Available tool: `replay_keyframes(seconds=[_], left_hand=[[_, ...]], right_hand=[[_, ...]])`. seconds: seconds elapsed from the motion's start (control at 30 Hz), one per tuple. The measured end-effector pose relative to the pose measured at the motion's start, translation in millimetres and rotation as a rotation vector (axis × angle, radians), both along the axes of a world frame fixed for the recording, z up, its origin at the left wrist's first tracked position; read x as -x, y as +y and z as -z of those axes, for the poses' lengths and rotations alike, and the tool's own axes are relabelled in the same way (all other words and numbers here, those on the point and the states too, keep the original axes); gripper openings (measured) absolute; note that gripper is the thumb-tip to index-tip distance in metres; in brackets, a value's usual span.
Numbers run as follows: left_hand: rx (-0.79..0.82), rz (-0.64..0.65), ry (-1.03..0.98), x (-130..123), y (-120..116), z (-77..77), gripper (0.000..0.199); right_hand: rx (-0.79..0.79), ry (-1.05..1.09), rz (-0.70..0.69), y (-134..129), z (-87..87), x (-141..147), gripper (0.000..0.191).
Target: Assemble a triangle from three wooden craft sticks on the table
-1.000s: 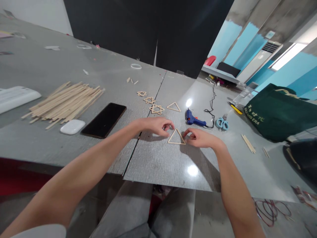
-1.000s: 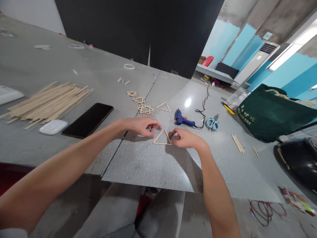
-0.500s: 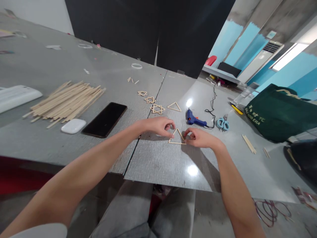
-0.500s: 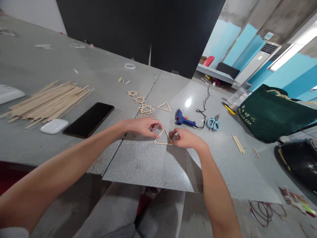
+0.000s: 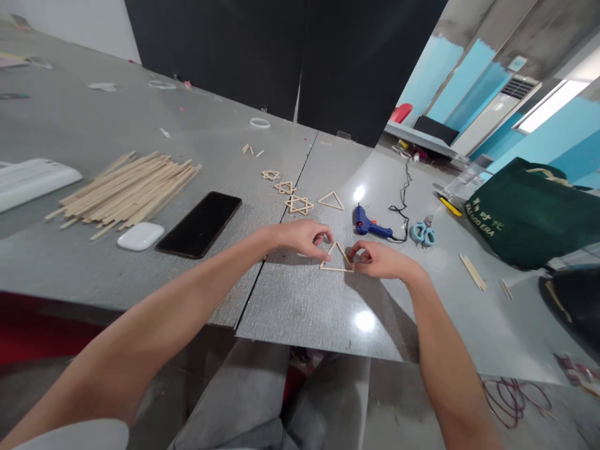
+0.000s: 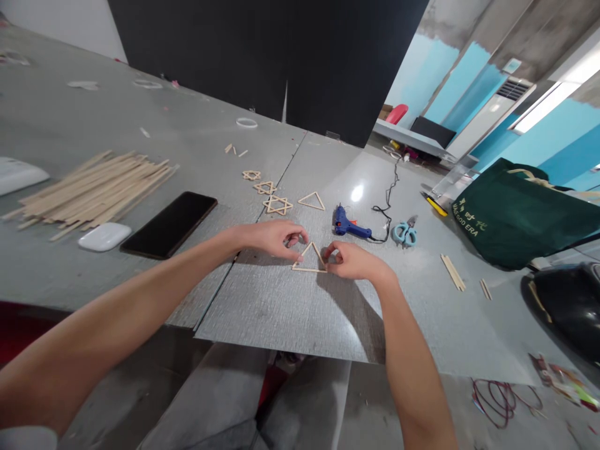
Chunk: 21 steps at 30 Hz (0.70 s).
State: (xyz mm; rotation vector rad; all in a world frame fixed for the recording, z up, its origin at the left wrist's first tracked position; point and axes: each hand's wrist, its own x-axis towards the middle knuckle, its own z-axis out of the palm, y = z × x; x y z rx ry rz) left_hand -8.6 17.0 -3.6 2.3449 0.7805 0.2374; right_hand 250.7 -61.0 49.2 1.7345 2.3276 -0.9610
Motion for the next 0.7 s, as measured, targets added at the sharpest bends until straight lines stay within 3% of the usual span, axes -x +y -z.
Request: replay_keyframes(seconds=[0.7], left_hand=[[-0.018,-0.007,-0.015,0.7,-2.1,-0.7,0.056]], right_hand=[[-0.001,0.007,-0.005,1.6,2.1,-1.2,0.024]])
